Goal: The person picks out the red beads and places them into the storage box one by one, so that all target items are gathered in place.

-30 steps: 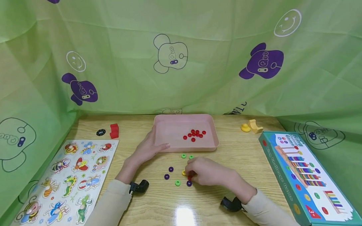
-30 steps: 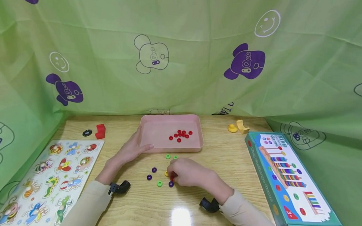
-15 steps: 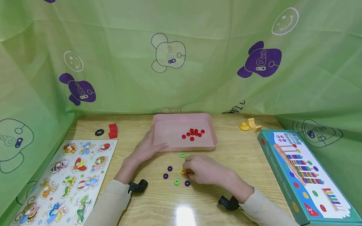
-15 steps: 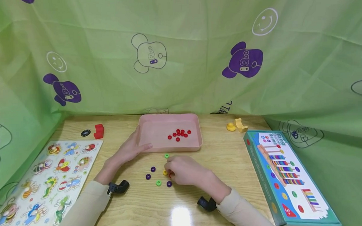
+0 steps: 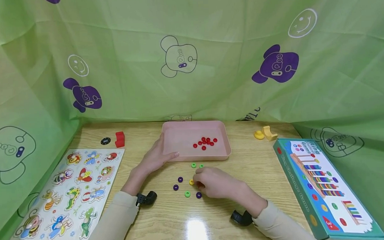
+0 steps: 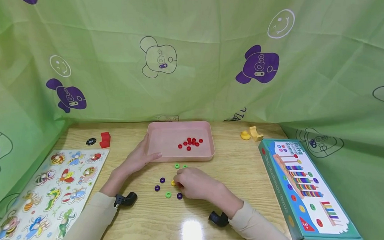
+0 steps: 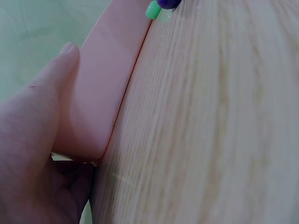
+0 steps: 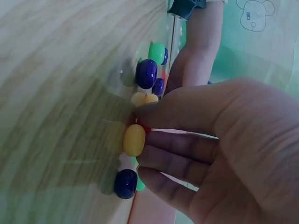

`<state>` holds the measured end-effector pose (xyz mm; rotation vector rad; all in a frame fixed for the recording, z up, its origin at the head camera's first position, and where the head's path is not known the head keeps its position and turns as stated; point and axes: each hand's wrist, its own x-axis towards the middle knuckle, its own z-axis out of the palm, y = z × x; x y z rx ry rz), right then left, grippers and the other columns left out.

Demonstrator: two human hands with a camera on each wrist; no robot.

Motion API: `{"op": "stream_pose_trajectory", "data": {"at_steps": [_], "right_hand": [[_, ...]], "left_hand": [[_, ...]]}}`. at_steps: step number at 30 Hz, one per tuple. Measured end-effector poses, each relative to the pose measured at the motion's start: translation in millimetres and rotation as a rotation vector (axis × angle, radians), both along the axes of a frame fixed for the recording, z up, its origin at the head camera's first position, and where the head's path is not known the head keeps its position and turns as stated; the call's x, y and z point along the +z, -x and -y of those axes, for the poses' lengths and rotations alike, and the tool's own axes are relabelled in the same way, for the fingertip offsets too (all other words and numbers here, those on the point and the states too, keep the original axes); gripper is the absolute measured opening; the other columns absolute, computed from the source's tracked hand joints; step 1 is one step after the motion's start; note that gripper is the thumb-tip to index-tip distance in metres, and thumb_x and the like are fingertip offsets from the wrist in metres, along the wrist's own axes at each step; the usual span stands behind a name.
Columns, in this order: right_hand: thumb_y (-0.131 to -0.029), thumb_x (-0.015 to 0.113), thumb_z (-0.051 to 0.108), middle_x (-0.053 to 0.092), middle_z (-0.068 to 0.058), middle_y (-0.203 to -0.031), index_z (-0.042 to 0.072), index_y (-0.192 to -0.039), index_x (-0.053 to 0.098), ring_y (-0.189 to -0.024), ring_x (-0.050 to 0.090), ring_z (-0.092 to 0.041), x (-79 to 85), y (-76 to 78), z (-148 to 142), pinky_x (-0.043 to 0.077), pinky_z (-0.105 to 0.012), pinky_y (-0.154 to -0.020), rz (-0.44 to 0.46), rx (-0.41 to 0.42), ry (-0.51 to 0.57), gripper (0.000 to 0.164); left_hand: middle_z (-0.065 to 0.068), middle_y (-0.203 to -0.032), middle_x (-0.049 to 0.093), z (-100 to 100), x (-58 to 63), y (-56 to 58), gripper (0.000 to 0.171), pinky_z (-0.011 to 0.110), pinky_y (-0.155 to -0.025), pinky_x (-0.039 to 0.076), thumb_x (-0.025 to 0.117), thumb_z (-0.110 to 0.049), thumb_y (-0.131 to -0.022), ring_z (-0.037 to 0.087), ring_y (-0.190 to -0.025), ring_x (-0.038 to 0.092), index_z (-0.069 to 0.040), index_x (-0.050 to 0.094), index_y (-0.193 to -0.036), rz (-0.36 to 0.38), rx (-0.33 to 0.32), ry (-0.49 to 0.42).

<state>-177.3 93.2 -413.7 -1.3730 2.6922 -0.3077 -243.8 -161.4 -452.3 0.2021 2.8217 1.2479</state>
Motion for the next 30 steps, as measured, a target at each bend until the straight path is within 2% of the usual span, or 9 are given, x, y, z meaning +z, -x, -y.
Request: {"op": "stream_pose_trajectory", "data": {"at_steps": [4,7,9,12,16,19,21,25,30], "right_hand": [[-0.082,0.066,0.013,0.058,0.011,-0.081,0.021,-0.084,0.065,-0.069,0.048,-0.002,8.7,3.1,-0.7,0.044,-0.015,-0.064,0.015,-0.03,0.019,0.008],[-0.082,0.067,0.014,0.058,0.013,-0.083,0.022,-0.087,0.066,-0.072,0.05,-0.004,21.4,10.4,-1.5,0.045,-0.017,-0.064,0.035,-0.091,0.073,0.009],[-0.081,0.068,0.015,0.059,0.013,-0.084,0.021,-0.09,0.067,-0.074,0.052,-0.004,28.4,19.6,-2.6,0.046,-0.018,-0.064,0.038,-0.131,0.121,0.01],[-0.081,0.067,0.011,0.059,0.009,-0.081,0.015,-0.09,0.068,-0.072,0.051,-0.007,32.8,41.2,-3.5,0.045,-0.019,-0.061,0.031,-0.197,0.201,0.01],[-0.08,0.069,0.009,0.06,-0.002,-0.077,0.006,-0.085,0.068,-0.067,0.049,-0.013,28.9,73.2,-2.0,0.042,-0.023,-0.059,0.071,-0.314,0.256,0.006],[-0.077,0.068,0.005,0.062,-0.005,-0.077,0.004,-0.081,0.068,-0.066,0.05,-0.014,19.0,89.9,0.1,0.042,-0.024,-0.059,0.127,-0.412,0.223,0.003],[-0.075,0.064,0.001,0.063,-0.003,-0.078,0.005,-0.079,0.068,-0.067,0.051,-0.014,10.0,97.8,1.5,0.042,-0.023,-0.06,0.14,-0.462,0.185,0.007],[-0.072,0.059,-0.001,0.063,-0.001,-0.082,0.011,-0.081,0.068,-0.073,0.052,-0.014,-4.8,108.7,2.3,0.042,-0.023,-0.063,0.112,-0.509,0.157,0.017],[-0.077,0.06,0.004,0.064,0.0,-0.085,0.012,-0.084,0.068,-0.075,0.053,-0.014,-6.1,109.3,-0.5,0.044,-0.024,-0.064,0.14,-0.516,0.202,0.013]], "left_hand": [[0.007,-0.158,0.005,-0.5,-0.6,0.6,0.109,0.057,-0.111,0.023,0.062,-0.063,-0.076,0.032,-0.143,0.015,-0.019,-0.006,-0.15,-0.009,-0.006,0.005],[0.008,-0.158,0.005,0.2,-0.5,1.1,0.109,0.056,-0.112,0.022,0.061,-0.063,-0.076,0.032,-0.143,0.015,-0.02,-0.007,-0.149,-0.014,-0.004,0.012],[0.008,-0.158,0.005,1.4,-0.3,1.6,0.109,0.056,-0.112,0.022,0.061,-0.063,-0.076,0.032,-0.143,0.015,-0.02,-0.008,-0.149,-0.014,-0.005,0.013],[0.009,-0.158,0.004,4.7,0.3,1.4,0.109,0.056,-0.112,0.022,0.061,-0.063,-0.076,0.032,-0.143,0.014,-0.021,-0.009,-0.149,-0.011,-0.002,0.016],[0.01,-0.158,0.004,10.9,0.2,1.0,0.11,0.055,-0.113,0.02,0.061,-0.063,-0.077,0.031,-0.144,0.012,-0.017,-0.008,-0.149,-0.018,0.0,0.019],[0.01,-0.158,0.003,13.2,-0.2,-0.2,0.11,0.054,-0.114,0.019,0.061,-0.062,-0.077,0.031,-0.144,0.011,-0.015,-0.008,-0.149,-0.018,-0.005,0.018],[0.01,-0.158,0.002,13.5,-0.9,-1.5,0.11,0.054,-0.114,0.018,0.061,-0.062,-0.077,0.031,-0.144,0.011,-0.015,-0.008,-0.149,-0.015,-0.006,0.017],[0.01,-0.158,0.003,10.9,-2.5,-1.6,0.11,0.055,-0.114,0.019,0.061,-0.062,-0.077,0.032,-0.144,0.011,-0.015,-0.007,-0.149,-0.021,-0.01,0.005],[0.01,-0.158,0.003,8.0,-0.7,-2.0,0.109,0.054,-0.113,0.02,0.061,-0.061,-0.077,0.032,-0.144,0.012,-0.015,-0.006,-0.149,-0.033,-0.017,0.008]]}}
